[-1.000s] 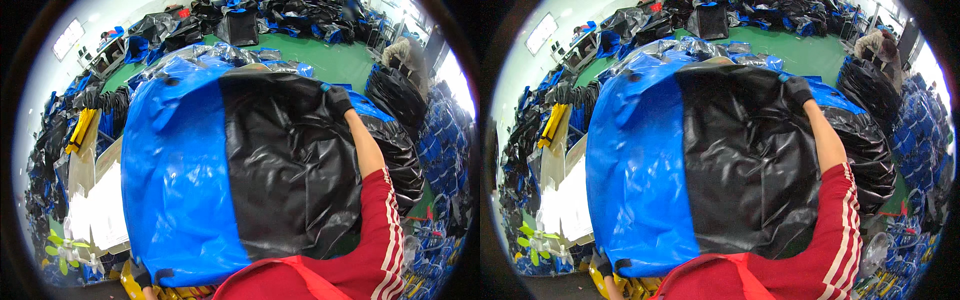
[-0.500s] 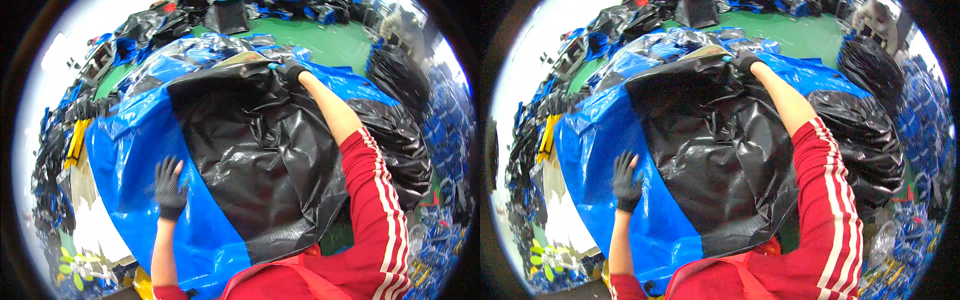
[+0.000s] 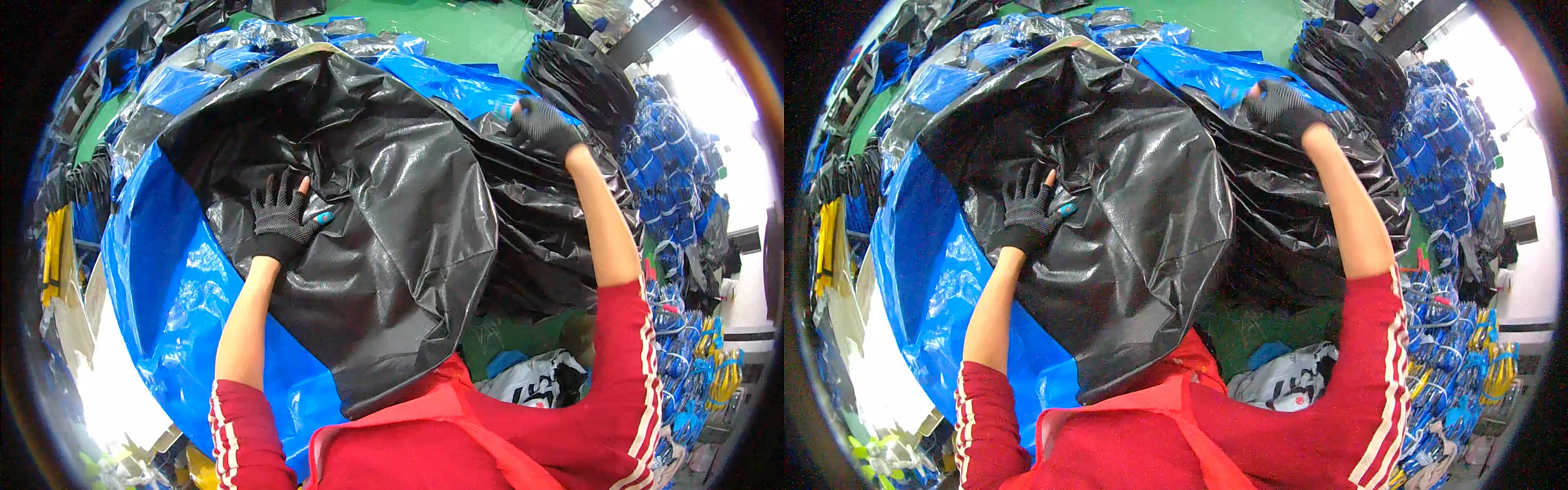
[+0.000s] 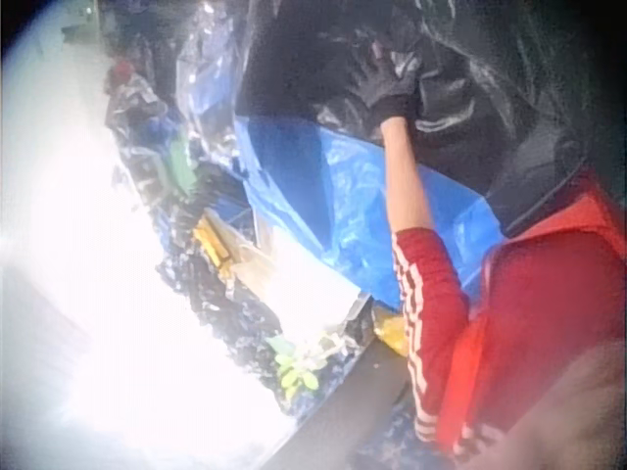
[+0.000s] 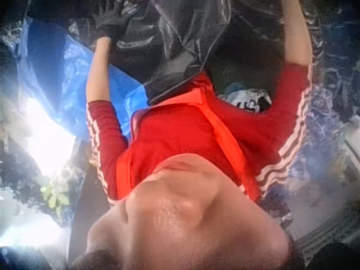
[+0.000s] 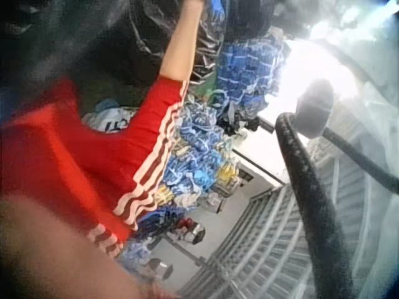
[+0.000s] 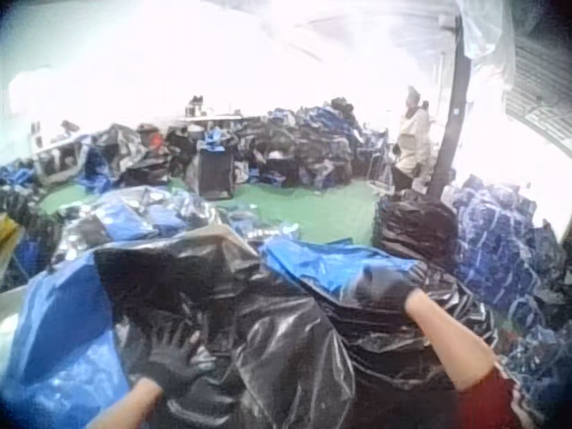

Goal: The person repeatedly folds blue and black tarps and places them into clear plastic bags on a table. The person handles each tarp one at a time, folds it, and inserts it into a bag, repeating the cycle throughout the clip.

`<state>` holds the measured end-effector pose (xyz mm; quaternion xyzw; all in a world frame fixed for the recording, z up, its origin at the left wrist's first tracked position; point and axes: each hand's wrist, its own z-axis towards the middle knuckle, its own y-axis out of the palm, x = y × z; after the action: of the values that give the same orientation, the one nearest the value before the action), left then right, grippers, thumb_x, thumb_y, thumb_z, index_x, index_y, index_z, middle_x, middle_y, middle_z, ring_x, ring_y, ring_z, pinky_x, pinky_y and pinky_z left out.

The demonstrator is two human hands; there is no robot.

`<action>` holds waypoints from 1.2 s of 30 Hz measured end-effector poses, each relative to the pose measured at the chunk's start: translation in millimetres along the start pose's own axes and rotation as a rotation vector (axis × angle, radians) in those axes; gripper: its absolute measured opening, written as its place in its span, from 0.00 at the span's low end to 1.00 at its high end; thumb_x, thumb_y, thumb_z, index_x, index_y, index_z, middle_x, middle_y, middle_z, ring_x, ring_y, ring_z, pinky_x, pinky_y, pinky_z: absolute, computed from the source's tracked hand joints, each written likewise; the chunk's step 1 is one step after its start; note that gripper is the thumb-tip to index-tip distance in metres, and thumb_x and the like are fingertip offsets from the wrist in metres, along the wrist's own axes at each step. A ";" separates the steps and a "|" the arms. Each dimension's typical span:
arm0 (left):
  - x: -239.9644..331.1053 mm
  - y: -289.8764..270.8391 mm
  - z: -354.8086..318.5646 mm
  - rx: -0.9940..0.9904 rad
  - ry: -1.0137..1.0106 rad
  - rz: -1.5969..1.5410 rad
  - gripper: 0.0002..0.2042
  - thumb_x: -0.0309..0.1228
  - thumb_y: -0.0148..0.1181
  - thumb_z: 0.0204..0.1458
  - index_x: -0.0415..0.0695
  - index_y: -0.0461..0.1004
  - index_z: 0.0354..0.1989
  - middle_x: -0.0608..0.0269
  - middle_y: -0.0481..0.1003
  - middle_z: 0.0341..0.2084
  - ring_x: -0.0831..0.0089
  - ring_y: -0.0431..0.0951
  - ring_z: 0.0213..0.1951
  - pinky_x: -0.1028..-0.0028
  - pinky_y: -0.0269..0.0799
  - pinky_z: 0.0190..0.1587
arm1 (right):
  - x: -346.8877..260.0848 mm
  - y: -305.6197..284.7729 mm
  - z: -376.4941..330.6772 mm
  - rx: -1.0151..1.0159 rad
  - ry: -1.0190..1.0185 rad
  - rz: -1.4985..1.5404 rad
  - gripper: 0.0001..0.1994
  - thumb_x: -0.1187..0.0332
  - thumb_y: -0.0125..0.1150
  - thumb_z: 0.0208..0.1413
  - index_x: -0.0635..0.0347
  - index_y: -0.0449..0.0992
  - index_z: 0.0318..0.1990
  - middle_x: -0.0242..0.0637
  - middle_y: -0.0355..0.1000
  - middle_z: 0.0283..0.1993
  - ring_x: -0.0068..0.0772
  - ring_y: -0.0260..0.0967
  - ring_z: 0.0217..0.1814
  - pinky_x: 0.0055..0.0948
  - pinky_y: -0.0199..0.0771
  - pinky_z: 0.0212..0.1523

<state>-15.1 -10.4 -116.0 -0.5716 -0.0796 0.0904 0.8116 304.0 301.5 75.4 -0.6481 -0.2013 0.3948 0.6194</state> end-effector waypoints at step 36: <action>-420.5 -135.9 -213.1 0.434 -0.994 -0.598 0.20 0.45 0.61 0.52 0.39 0.76 0.41 0.55 0.76 0.36 0.69 0.74 0.38 0.70 0.70 0.42 | -201.4 266.7 263.4 0.218 -0.424 -0.052 0.29 0.43 0.44 0.57 0.55 0.69 0.55 0.51 0.66 0.57 0.54 0.64 0.57 0.46 0.62 0.57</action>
<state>-366.3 -349.9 -70.0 -0.2361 -0.5848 0.1285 0.7653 -79.6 279.6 -107.4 -0.4745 -0.2995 0.5255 0.6396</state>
